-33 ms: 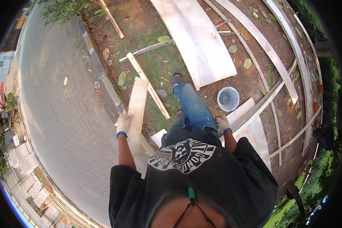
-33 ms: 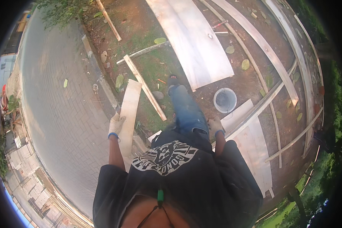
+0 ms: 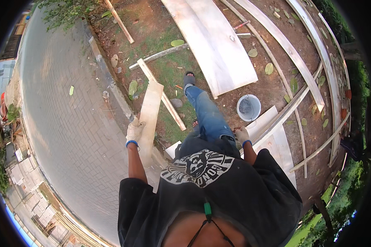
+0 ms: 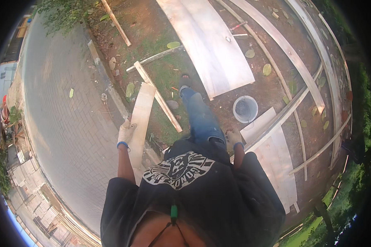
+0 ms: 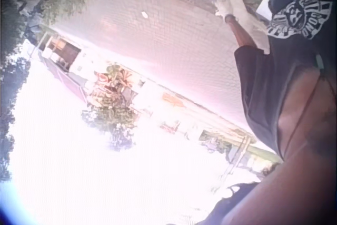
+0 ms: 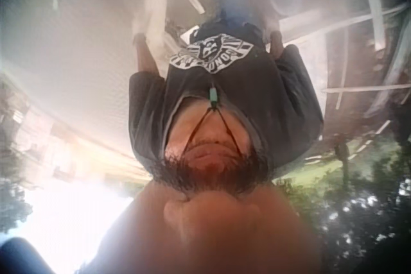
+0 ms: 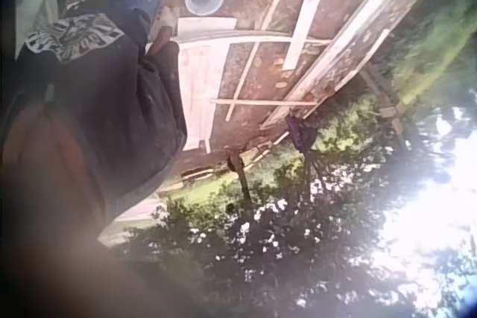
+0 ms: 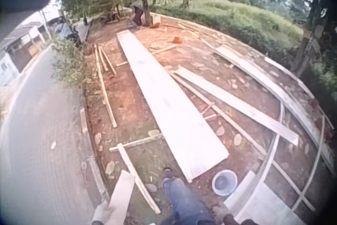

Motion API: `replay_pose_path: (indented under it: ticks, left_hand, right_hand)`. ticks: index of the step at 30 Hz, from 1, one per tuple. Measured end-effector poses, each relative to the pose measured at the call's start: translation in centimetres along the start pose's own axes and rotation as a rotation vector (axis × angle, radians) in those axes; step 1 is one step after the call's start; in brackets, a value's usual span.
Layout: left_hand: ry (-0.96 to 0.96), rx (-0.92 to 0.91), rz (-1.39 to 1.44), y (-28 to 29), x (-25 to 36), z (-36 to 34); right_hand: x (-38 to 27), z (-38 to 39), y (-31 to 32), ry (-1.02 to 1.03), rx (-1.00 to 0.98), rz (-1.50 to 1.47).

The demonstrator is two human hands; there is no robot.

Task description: The person marks a straight line on a large wooden plank using a pencil and a straightedge, then uses a hand saw to cut along the marked line. The person adjusts their position and the plank during the process.

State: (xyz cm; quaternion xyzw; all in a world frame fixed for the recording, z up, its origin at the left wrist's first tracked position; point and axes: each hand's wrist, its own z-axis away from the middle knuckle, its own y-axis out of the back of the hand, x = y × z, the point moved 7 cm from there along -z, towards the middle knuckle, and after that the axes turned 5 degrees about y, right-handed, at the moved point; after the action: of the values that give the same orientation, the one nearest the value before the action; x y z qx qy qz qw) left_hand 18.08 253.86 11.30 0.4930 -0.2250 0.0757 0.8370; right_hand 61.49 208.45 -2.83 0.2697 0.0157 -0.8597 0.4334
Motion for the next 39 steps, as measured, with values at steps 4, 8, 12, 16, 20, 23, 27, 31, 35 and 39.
replay_pose_path:
  ticks: [4, 8, 12, 16, 20, 23, 27, 31, 35, 39]
  left_hand:
    - [-0.069, -0.234, -0.078, 1.9, 12.8, -14.7]
    - [-0.181, -0.207, -0.239, 2.2, 19.9, -31.7]
    - [-0.225, -0.335, -0.512, 0.6, 26.5, -45.2]
    - [-0.44, -0.372, -0.504, 2.0, 41.7, -48.0]
    - [-0.692, -0.407, -0.442, 0.1, 49.3, -52.9]
    - [-0.627, -0.528, -0.449, -1.6, 54.5, -54.6]
    - [-0.851, -0.513, -0.351, -9.5, 54.3, -61.3]
    - [-0.761, -0.632, -0.438, -21.2, 52.3, -65.5]
    - [-0.784, -0.696, -0.167, -38.4, 47.8, -72.6]
    - [-1.012, -0.485, -0.381, -50.2, 44.9, -74.9]
  right_hand:
    - [2.7, -1.2, -1.7, -0.15, 0.133, -0.1]
    - [-2.4, -5.7, -7.2, -0.222, 0.277, 0.172]
    - [-13.1, -7.0, -13.2, -0.128, 0.309, 0.33]
    - [-21.6, -5.5, -18.5, -0.124, 0.309, 0.375]
    - [-19.9, -5.6, -25.7, -0.294, 0.4, -0.277]
    - [-19.2, -5.9, -36.4, -0.438, 0.413, -0.886]
    - [-20.6, -8.8, -48.5, -0.538, 0.266, -1.53]
    - [-23.1, -16.4, -51.0, -0.184, 0.308, -0.553]
    - [-11.6, -28.8, -55.2, -0.215, 0.481, -1.052]
    - [-5.8, -38.8, -53.1, -0.369, 0.813, -0.979]
